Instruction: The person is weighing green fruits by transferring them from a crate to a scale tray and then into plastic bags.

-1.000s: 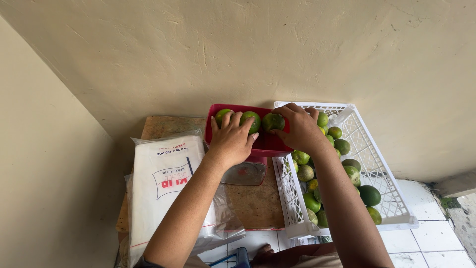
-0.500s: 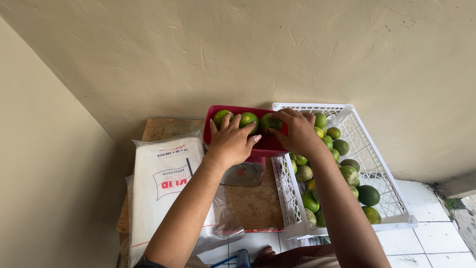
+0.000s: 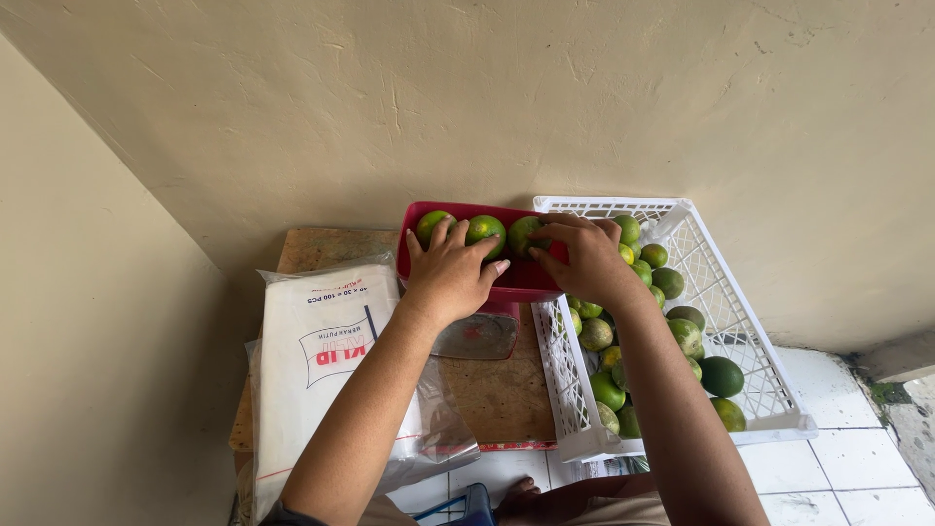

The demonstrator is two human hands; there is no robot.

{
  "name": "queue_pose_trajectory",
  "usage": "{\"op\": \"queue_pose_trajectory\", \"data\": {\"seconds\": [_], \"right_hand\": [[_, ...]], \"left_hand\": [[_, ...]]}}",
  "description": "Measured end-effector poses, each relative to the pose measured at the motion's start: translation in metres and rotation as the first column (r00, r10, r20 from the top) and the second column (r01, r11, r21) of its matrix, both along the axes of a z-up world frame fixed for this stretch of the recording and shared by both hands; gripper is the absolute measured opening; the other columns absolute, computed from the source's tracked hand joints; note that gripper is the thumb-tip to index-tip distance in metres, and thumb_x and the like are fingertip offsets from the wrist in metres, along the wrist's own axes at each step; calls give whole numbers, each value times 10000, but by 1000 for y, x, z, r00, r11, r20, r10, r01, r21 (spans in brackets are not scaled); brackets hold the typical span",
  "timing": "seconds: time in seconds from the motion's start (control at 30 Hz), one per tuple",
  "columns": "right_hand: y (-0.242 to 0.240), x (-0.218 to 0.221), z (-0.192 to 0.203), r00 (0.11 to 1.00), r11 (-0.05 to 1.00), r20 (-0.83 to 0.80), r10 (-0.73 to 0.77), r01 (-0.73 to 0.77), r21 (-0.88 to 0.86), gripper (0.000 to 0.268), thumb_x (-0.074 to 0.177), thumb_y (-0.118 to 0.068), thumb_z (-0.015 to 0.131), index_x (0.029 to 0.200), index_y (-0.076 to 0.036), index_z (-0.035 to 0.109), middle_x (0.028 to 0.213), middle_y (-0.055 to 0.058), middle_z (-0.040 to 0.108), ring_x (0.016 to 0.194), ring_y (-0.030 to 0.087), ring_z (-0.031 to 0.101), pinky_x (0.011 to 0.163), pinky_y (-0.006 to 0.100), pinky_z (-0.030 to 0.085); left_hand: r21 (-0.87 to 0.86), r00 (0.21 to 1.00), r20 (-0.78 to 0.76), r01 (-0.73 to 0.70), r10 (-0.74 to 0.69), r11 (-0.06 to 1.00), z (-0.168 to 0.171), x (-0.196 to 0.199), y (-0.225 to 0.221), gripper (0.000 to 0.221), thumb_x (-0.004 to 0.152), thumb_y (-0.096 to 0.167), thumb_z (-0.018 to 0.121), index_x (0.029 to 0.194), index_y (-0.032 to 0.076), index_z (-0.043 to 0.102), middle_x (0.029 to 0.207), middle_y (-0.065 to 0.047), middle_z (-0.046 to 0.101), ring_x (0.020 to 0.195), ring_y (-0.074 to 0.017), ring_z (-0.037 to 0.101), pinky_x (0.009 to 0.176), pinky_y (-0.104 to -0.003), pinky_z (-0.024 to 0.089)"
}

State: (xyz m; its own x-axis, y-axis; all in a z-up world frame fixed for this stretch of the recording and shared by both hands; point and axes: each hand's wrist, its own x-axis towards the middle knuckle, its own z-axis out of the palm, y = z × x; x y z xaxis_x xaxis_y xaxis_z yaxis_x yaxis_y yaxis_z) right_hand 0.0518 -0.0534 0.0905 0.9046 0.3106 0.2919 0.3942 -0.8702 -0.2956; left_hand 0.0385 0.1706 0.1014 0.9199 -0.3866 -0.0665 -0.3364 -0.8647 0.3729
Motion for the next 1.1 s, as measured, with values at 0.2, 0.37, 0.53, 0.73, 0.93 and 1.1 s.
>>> {"op": "queue_pose_trajectory", "data": {"seconds": [0.2, 0.37, 0.53, 0.73, 0.93, 1.1], "right_hand": [[-27, -14, 4, 987, 991, 159, 38, -58, 122, 175, 954, -215, 729, 1110, -147, 769, 1221, 111, 707, 1092, 324, 693, 971, 520, 418], [-71, -22, -21, 971, 956, 238, 6, -75, 282, 178, 946, -145, 757, 1097, -52, 763, 1145, 174, 708, 964, 399, 721, 832, 488, 551], [-129, -16, -78, 975, 912, 82, -205, 160, 377, 144, 945, -181, 752, 1057, -95, 781, 961, 113, 746, 840, 300, 763, 735, 388, 559], [-140, -38, -102, 880, 875, -257, -398, 449, 181, 401, 963, -484, 673, 1151, -142, 765, 996, 96, 793, 939, 336, 764, 819, 492, 610], [-144, -36, -109, 792, 869, -399, -463, 495, -26, 289, 925, -210, 661, 1192, -155, 757, 1052, 115, 798, 936, 338, 777, 811, 489, 614], [-138, -39, -106, 747, 919, -563, -354, 389, -62, 316, 907, -270, 663, 1184, -133, 729, 1062, 141, 777, 1016, 382, 734, 854, 539, 604]], "left_hand": [[-197, 980, 194, 76, -37, 977, 4, -10, -14, 424, 1032, 365, 525, 1368, 127, 625, 1529, -253, 413, 1481, -437, 306, 1136, -778, 161], [-392, 854, 472, 426, -219, 815, -6, -38, -59, 288, 1037, 195, 517, 1223, 57, 689, 1370, -287, 558, 1329, -445, 521, 1102, -614, 408], [-472, 812, 244, 577, -531, 666, -30, -62, -114, 388, 1065, 180, 421, 1344, -14, 608, 1295, -264, 634, 1241, -425, 623, 1037, -540, 499], [-378, 851, -83, 454, -518, 807, -41, -27, -154, 615, 876, -48, 424, 1491, -51, 439, 1411, -269, 544, 1360, -445, 509, 1100, -559, 441], [-94, 903, 43, 431, -428, 898, -150, 32, -198, 487, 821, 149, 576, 1297, 58, 623, 1173, -173, 665, 1142, -410, 638, 919, -600, 499], [87, 915, 144, 368, -377, 926, -153, 19, -197, 378, 805, 195, 601, 1145, 66, 701, 1065, -172, 720, 1062, -381, 672, 889, -517, 437]]}}
